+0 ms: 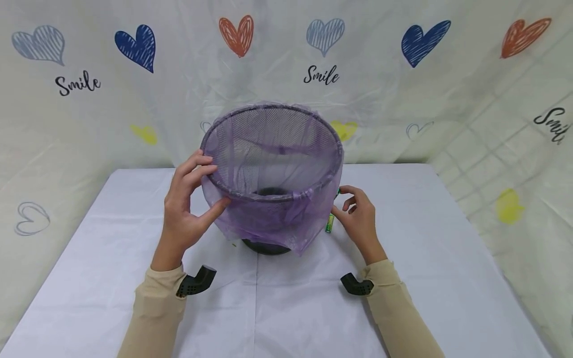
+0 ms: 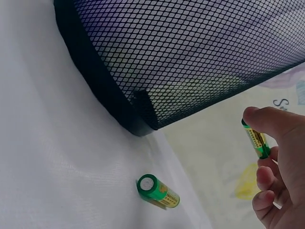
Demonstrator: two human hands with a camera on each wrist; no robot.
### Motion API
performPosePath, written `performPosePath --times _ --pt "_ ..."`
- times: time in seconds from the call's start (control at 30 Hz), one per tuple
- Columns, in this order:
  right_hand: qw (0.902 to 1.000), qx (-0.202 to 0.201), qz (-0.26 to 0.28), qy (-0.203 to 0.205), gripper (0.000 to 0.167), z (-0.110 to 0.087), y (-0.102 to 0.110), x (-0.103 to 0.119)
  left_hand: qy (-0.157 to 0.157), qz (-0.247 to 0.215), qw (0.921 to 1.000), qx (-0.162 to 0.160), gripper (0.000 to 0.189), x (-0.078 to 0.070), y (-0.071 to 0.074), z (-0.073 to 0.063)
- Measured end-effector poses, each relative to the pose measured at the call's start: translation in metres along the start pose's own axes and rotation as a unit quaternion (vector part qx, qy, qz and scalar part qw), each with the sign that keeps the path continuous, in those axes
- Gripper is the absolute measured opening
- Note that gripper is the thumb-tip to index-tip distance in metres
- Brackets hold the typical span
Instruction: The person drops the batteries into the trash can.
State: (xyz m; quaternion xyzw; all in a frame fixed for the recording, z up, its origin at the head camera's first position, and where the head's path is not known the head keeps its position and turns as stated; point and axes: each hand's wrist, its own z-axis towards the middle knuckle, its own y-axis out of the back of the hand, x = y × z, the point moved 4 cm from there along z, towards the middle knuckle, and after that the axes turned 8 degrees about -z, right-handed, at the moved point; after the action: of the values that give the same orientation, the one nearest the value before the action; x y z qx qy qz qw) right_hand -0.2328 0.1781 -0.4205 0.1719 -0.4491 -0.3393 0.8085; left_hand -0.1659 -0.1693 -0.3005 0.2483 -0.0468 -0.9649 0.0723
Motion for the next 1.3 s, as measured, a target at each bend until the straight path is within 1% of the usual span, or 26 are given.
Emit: performPosePath --times 0.27,0.4,0.8,1.03,1.13,1.3 --pt "0.9998 -0.006 0.004 -0.017 0.047 0.003 0.006 0.004 0.004 0.005 1.0000 0.001 0.059 0.001 0.001 -0.002" --pt "0.9998 -0.011 0.000 -0.019 0.048 0.004 0.009 0.005 0.005 0.008 1.0000 0.001 0.059 0.001 0.001 -0.002" --pt "0.9987 -0.049 0.010 0.008 0.047 0.006 0.020 0.011 0.002 0.009 1.0000 0.000 0.058 0.002 0.000 -0.002" --pt "0.9963 -0.067 0.041 0.036 0.048 0.009 0.029 0.018 0.001 0.004 1.0000 0.001 0.057 -0.002 -0.002 0.001" --pt "0.9946 -0.073 0.056 0.047 0.048 0.010 0.033 0.026 0.001 0.004 1.0000 0.001 0.057 -0.005 -0.002 0.002" --pt "0.9928 -0.077 0.072 0.057 0.045 0.011 0.048 0.056 0.004 0.005 1.0000 0.001 0.058 -0.003 -0.001 0.001"
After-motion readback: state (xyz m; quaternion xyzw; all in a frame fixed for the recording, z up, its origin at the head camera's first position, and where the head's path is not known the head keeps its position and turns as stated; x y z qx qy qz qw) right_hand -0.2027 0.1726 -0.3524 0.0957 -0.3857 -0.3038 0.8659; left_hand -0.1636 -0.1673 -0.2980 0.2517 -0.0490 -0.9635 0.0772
